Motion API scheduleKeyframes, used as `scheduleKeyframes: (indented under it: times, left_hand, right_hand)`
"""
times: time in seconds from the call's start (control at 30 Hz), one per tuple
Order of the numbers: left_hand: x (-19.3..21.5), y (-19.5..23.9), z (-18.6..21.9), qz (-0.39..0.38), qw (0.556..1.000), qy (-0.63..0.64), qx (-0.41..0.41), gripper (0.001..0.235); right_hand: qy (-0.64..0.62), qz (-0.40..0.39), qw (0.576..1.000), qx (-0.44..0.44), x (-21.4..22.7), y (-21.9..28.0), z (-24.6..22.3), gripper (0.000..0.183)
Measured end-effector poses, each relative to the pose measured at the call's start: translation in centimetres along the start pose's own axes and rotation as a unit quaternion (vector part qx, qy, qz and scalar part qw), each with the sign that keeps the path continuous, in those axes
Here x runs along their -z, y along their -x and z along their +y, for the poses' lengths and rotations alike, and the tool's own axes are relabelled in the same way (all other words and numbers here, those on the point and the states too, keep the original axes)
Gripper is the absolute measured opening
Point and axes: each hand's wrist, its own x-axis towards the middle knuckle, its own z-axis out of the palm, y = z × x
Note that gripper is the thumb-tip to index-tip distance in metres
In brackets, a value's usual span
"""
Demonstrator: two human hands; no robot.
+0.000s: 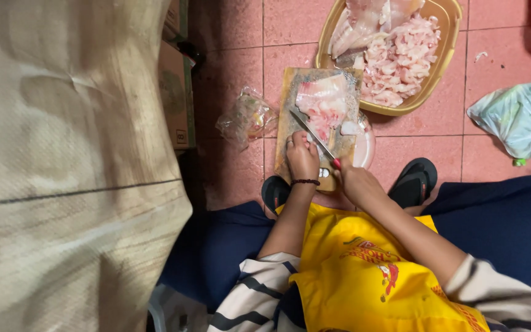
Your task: Slicing raw meat into small pieces on a wooden cutting board.
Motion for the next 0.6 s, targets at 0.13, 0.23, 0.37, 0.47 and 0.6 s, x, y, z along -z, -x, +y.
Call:
scheduleKeyframes:
  times: [0.13,0.23,0.37,0.47,0.6]
  left_hand:
    - [-0.1,-0.3,-0.4,0.000,1.000,-0.007,0.009,0.034]
    - [-0.8,0.4,-1.5,-0.015,0.999,-0.026,0.011,0.031]
    - [-0.7,-0.5,-1.5,-0.019,0.999,-0.018,0.025,0.030]
    - [-1.2,-0.3,-2.1,-0.016,0.999,-0.033,0.033,0.030]
    - [-1.9,-0.1,-3.0,-0.023,0.997,-0.067,0.040,0.031]
  right_hand:
    - [-0.023,-0.035,0.999,-0.029,-0.1,2.3,1.8,0.040]
    - [-0.047,-0.056,0.996,-0.046,-0.9,2.3,2.4,0.043]
    - [-0.025,-0.035,0.999,-0.021,-1.8,-2.9,1.4,0.037]
    - [-0.007,-0.032,0.999,-0.024,-2.1,-2.9,1.8,0.037]
    - [0.013,-0.050,0.996,-0.070,-4.1,0.3,5.4,0.043]
